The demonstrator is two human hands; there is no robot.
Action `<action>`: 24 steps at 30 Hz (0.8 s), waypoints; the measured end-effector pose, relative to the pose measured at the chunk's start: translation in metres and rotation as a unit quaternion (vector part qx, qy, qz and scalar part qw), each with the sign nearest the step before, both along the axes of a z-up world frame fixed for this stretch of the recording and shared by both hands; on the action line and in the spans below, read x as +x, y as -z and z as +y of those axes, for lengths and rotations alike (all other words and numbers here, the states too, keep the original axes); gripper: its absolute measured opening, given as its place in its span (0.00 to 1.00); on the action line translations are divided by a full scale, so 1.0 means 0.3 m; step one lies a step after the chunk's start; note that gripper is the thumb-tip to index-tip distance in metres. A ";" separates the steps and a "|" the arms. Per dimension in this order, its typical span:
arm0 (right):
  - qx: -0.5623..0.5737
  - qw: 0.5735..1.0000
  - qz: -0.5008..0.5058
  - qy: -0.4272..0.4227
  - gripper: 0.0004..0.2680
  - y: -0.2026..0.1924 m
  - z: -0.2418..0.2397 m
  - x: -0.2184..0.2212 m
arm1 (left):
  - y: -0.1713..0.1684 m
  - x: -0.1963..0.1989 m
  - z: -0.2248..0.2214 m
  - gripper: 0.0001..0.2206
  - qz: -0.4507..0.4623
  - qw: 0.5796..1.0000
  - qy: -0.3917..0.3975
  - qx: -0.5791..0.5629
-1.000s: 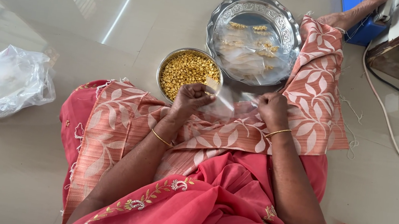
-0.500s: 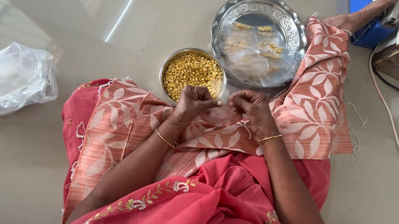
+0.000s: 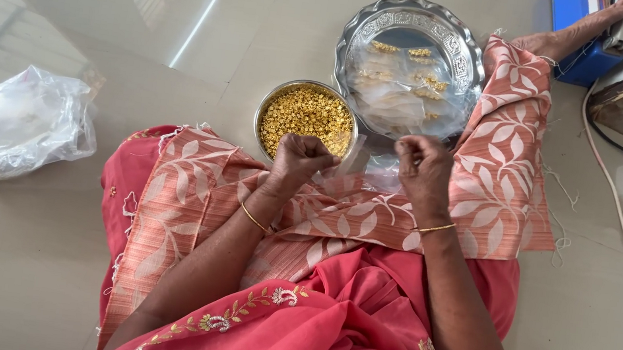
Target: The person sits on the floor and fills small clear plastic pouches with gold-colored beads taken by hand from a metal bowl, then places each filled pouch on a metal tray beside the bowl.
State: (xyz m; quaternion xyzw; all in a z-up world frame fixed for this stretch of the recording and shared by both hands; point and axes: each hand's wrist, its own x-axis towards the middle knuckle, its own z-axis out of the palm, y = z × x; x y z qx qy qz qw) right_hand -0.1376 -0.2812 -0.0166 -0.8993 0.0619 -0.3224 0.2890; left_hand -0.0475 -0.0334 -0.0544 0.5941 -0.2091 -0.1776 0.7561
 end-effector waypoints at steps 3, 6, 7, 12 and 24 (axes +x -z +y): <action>0.272 0.945 0.179 -0.041 0.13 -0.040 0.121 0.004 | -0.028 -0.014 -0.004 0.09 -0.063 0.991 -0.039 0.110; 0.361 0.892 0.239 -0.128 0.13 -0.137 0.253 -0.003 | 0.002 -0.020 -0.022 0.16 -0.151 0.973 -0.066 0.161; 0.362 0.892 0.240 -0.128 0.13 -0.107 0.260 0.004 | 0.001 -0.025 -0.020 0.16 -0.150 0.973 -0.066 0.161; 0.177 0.970 0.110 -0.122 0.13 -0.025 0.274 0.027 | -0.067 -0.045 -0.004 0.12 -0.204 0.969 -0.023 0.140; 0.487 0.837 0.223 -0.109 0.12 -0.107 0.297 0.136 | -0.052 -0.002 0.021 0.13 -0.318 0.933 -0.012 0.170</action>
